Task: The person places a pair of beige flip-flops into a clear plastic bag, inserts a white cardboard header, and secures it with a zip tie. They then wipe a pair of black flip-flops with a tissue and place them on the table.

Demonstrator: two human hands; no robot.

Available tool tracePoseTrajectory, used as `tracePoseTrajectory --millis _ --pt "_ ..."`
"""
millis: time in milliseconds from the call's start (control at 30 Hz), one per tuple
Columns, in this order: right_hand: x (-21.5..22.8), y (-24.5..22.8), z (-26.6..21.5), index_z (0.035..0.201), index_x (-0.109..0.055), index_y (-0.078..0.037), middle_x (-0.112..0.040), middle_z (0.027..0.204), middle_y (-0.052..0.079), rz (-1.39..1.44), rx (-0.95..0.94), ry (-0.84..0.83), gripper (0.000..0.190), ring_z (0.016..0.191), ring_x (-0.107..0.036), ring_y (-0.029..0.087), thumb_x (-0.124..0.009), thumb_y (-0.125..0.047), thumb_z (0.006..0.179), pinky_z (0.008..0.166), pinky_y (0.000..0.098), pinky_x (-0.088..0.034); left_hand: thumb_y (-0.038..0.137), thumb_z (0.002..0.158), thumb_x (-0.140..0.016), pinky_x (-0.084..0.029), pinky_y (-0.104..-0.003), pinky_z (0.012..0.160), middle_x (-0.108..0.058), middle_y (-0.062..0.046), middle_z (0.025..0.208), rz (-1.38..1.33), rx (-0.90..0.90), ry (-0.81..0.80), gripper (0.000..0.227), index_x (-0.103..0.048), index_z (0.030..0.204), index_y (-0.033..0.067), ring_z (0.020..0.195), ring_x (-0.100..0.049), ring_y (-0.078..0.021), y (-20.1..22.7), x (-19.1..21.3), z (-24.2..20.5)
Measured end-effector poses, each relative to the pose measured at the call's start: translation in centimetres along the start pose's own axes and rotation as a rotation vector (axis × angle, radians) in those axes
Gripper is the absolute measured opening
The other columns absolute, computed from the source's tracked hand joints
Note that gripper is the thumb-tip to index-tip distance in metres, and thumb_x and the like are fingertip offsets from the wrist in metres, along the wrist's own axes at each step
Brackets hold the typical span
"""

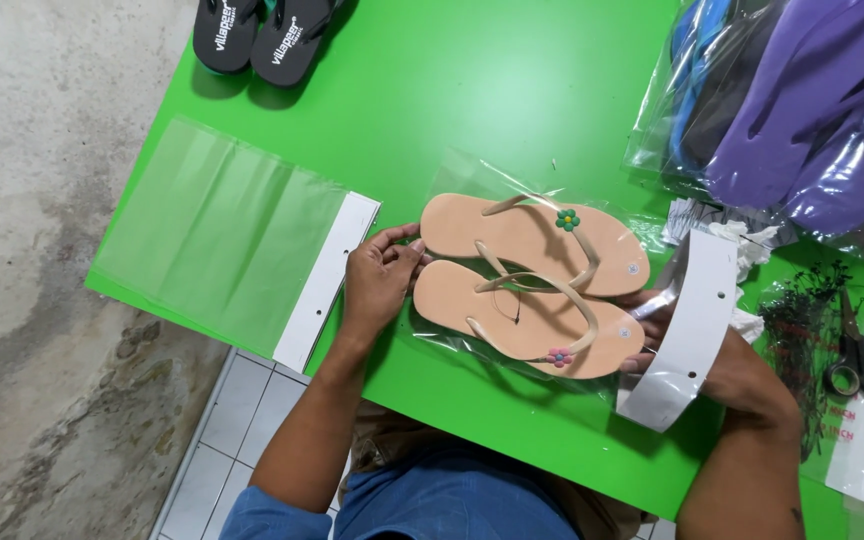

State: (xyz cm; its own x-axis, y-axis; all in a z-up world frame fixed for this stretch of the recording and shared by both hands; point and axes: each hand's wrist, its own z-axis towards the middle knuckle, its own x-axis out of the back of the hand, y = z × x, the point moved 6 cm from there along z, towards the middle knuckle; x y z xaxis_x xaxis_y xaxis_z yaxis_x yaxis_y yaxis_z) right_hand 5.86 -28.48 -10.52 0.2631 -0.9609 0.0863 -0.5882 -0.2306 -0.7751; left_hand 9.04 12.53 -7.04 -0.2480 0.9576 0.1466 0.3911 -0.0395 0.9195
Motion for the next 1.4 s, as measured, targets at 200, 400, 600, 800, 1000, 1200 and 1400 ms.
tracePoseTrajectory --millis 200,400,600,800,1000,1200,1400 --pt "-3.9 -5.9 -2.7 0.144 -0.059 0.002 -0.085 0.097 0.025 0.089 0.206 -0.325 0.080 0.076 -0.083 0.030 -0.084 -0.003 0.068 0.073 0.0501 -0.073 0.020 0.095 -0.065 -0.061 -0.029 0.075 -0.080 -0.008 0.087 0.158 -0.046 -0.014 0.033 -0.070 0.125 0.0054 0.082 -0.074 -0.0120 0.5 0.2 0.0" --pt "-3.5 -4.7 -1.2 0.087 -0.067 -0.009 -0.074 0.107 0.009 -0.248 0.561 -0.128 0.038 0.131 -0.068 0.031 -0.094 -0.009 0.061 0.102 0.0500 -0.063 0.020 0.095 -0.065 -0.060 -0.026 0.068 -0.080 -0.011 0.093 0.131 -0.106 -0.015 0.032 -0.070 0.123 0.0056 0.082 -0.075 -0.0136 0.0 0.4 0.2" --pt "-4.8 -5.9 -2.4 0.139 -0.065 -0.013 -0.087 0.085 0.009 -0.333 0.175 -0.162 0.080 0.074 -0.074 0.017 -0.093 -0.012 0.064 0.069 0.0317 -0.061 0.019 0.099 -0.060 -0.061 -0.034 0.078 -0.073 -0.010 0.099 0.448 -0.354 0.103 0.035 -0.066 0.131 0.0077 0.085 -0.069 -0.0187 1.4 -0.2 -1.0" --pt "-4.9 -6.5 -2.4 0.105 -0.068 -0.005 -0.075 0.134 0.007 -0.406 0.480 -0.097 0.055 0.130 -0.068 0.022 -0.097 -0.008 0.058 0.112 0.0403 -0.051 0.017 0.101 -0.059 -0.045 -0.047 0.095 -0.059 -0.015 0.118 0.744 -0.650 0.210 0.037 -0.061 0.137 0.0129 0.111 -0.053 -0.0323 1.9 -0.7 -1.6" --pt "-5.3 -6.9 -2.8 0.131 -0.072 -0.018 -0.065 0.137 -0.003 -0.496 0.435 -0.004 0.075 0.126 -0.052 0.020 -0.096 -0.023 0.060 0.114 0.0384 -0.034 0.033 0.105 -0.054 -0.050 -0.045 0.089 -0.061 -0.014 0.130 0.898 -0.673 0.181 0.037 -0.062 0.139 0.0212 0.114 -0.051 -0.0314 1.0 -1.4 -1.2" --pt "-6.3 -6.7 -2.3 0.143 -0.056 -0.019 -0.059 0.144 0.006 -0.736 0.516 -0.030 0.087 0.133 -0.053 0.025 -0.092 -0.042 0.067 0.114 0.0451 -0.037 0.036 0.109 -0.039 -0.047 -0.047 0.098 -0.063 -0.014 0.130 0.718 -0.671 0.193 0.043 -0.061 0.139 0.0133 0.122 -0.052 -0.0308 1.3 -1.4 -1.4" --pt "-6.3 -3.5 0.3 0.144 -0.051 -0.013 -0.054 0.138 0.012 -0.836 0.510 0.007 0.100 0.129 -0.053 0.029 -0.093 -0.050 0.062 0.109 0.0443 -0.043 0.039 0.110 -0.026 -0.044 -0.048 0.102 -0.060 -0.015 0.136 0.669 -0.621 0.180 0.051 -0.053 0.140 0.0089 0.126 -0.050 -0.0326 0.8 -1.4 -1.8"
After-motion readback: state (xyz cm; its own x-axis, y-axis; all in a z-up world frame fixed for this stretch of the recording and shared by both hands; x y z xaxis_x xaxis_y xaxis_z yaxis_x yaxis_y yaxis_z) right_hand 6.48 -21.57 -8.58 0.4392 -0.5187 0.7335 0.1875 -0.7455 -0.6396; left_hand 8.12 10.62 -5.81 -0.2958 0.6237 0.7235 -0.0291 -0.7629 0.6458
